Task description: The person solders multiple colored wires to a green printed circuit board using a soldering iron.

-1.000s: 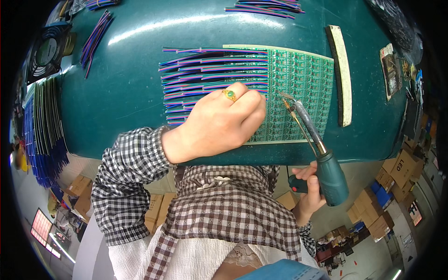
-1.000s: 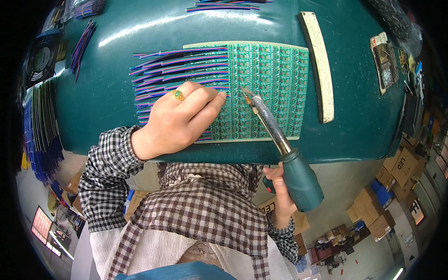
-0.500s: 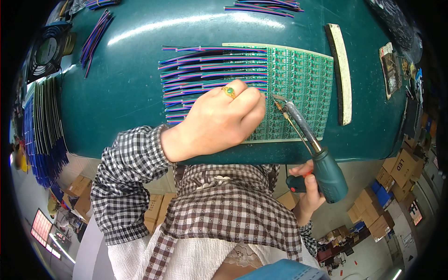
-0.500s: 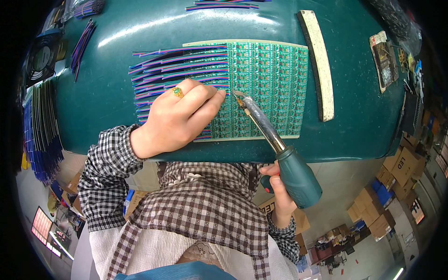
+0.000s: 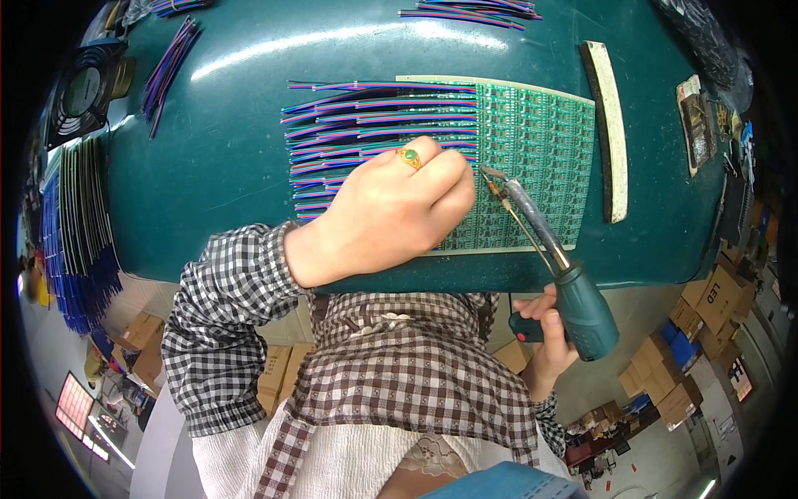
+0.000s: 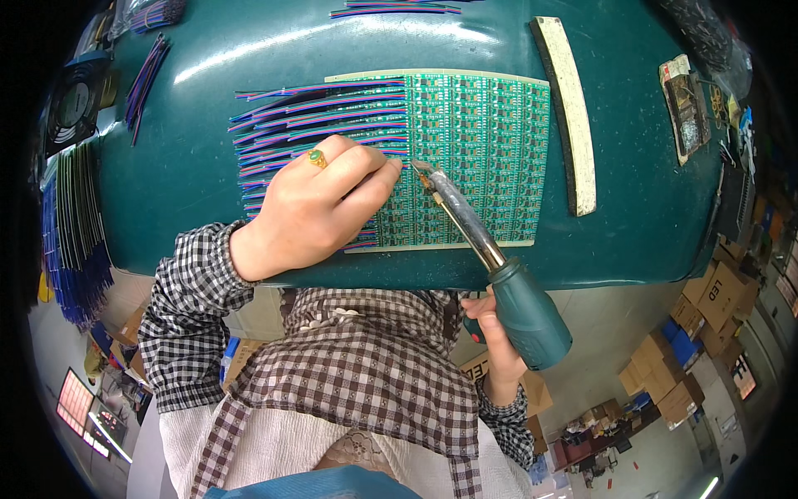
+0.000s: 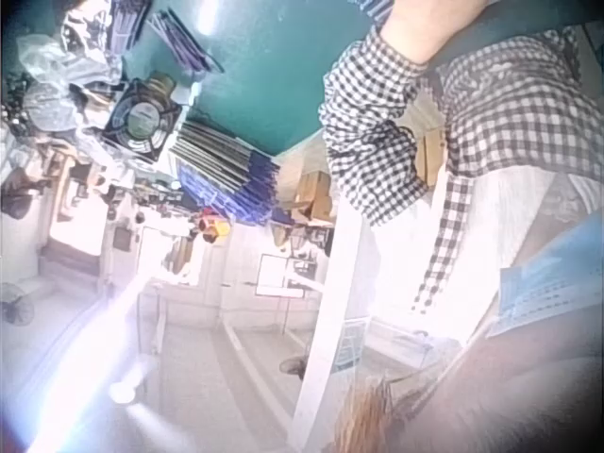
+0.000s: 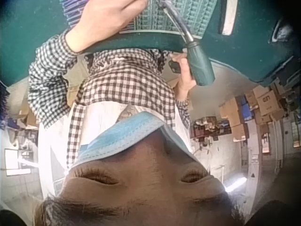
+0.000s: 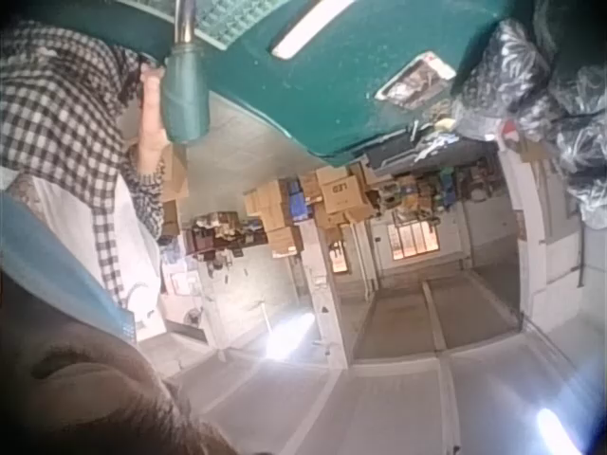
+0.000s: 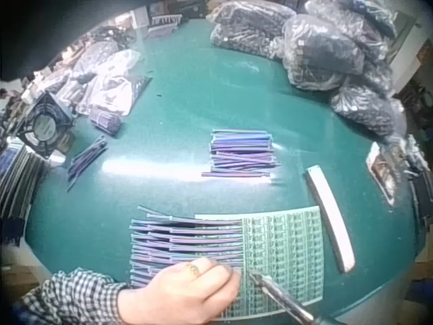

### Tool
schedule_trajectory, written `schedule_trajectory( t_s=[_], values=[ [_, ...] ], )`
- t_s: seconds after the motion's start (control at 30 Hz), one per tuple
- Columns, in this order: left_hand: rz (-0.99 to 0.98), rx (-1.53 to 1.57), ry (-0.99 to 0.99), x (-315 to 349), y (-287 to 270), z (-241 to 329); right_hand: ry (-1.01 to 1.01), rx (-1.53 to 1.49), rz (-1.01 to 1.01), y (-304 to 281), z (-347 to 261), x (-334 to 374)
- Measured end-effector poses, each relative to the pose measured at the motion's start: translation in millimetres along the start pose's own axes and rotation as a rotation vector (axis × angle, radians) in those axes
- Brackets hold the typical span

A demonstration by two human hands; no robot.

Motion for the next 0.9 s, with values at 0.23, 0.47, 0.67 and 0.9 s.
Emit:
schedule_trajectory(
  t_s=[0.23, 0.47, 0.67, 0.9],
  values=[
    [-0.022, 0.026, -0.008, -0.8, 0.3, -1.1, 0.018, 0.033, 0.005, 2.4, 0.7, -0.1],
    [-0.004, 0.030, -0.003, -0.8, -0.8, -1.4, 0.012, 0.047, 0.007, 2.4, -0.2, 0.4],
    [-0.005, 0.030, -0.001, -0.3, 0.2, -1.8, 0.009, 0.057, 0.009, 3.7, -1.6, -0.3],
    [-0.009, 0.026, -0.002, -0.6, 0.1, -1.4, 0.003, 0.071, 0.011, 3.6, -1.5, 0.4]
  ],
)
Point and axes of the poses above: each hand's wrist, its own x-axis away from the middle knuckle, its own y-axis out of the palm, z = x × y, the point moved 8 cm from there along -x, towards the middle knuckle, and after that the axes turned 7 degrees about -y, right-handed, at the moved point
